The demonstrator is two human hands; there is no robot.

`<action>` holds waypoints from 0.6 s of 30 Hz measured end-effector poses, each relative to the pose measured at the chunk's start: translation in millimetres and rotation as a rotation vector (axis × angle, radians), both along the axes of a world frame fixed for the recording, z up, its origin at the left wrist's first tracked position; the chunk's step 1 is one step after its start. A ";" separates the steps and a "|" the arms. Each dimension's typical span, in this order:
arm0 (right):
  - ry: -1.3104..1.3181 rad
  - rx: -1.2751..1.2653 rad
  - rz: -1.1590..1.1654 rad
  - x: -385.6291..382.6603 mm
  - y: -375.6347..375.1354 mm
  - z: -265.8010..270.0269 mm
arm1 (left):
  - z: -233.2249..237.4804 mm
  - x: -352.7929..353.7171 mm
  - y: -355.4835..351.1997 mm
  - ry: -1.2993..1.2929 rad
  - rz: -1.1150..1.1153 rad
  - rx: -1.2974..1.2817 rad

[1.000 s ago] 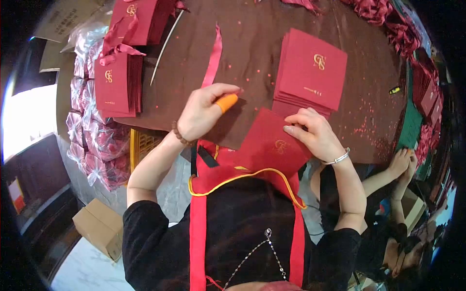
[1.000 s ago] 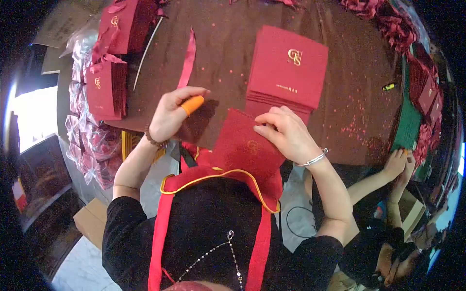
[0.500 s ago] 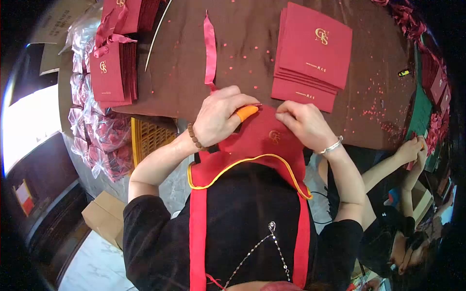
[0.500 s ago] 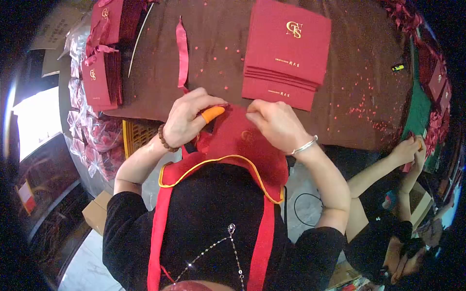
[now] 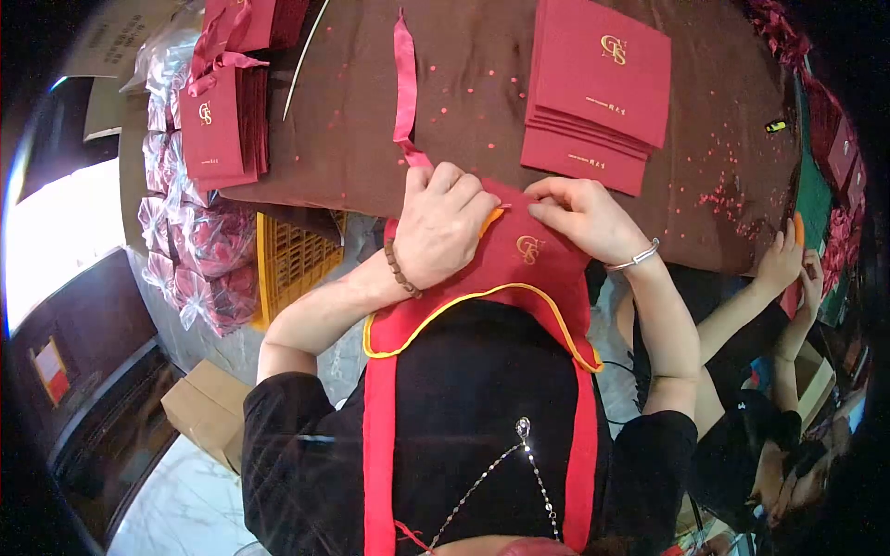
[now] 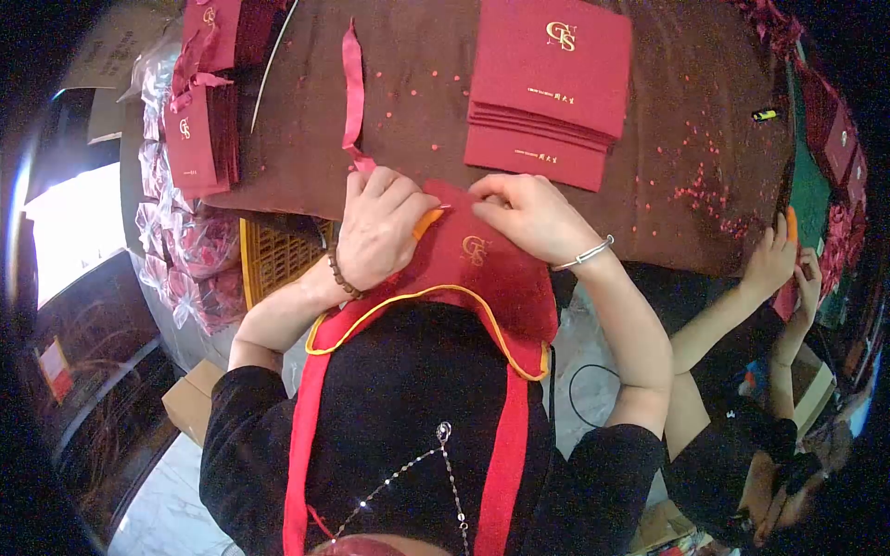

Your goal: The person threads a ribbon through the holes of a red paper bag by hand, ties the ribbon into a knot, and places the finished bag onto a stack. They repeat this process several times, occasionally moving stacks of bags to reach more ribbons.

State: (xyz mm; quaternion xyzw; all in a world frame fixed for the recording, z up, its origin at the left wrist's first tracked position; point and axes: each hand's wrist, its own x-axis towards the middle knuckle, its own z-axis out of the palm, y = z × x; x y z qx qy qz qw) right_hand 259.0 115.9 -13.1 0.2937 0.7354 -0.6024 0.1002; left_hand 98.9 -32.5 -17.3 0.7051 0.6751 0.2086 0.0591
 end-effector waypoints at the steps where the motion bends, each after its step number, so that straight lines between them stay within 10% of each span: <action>1: 0.007 0.039 0.020 0.2 -1.8 0.5 | -2.1 1.4 0.1 0.014 0.007 0.021; 18: -0.026 -0.167 -0.037 2.5 -2.7 -2.3 | 3.6 -7.8 -6.8 -0.171 0.036 0.042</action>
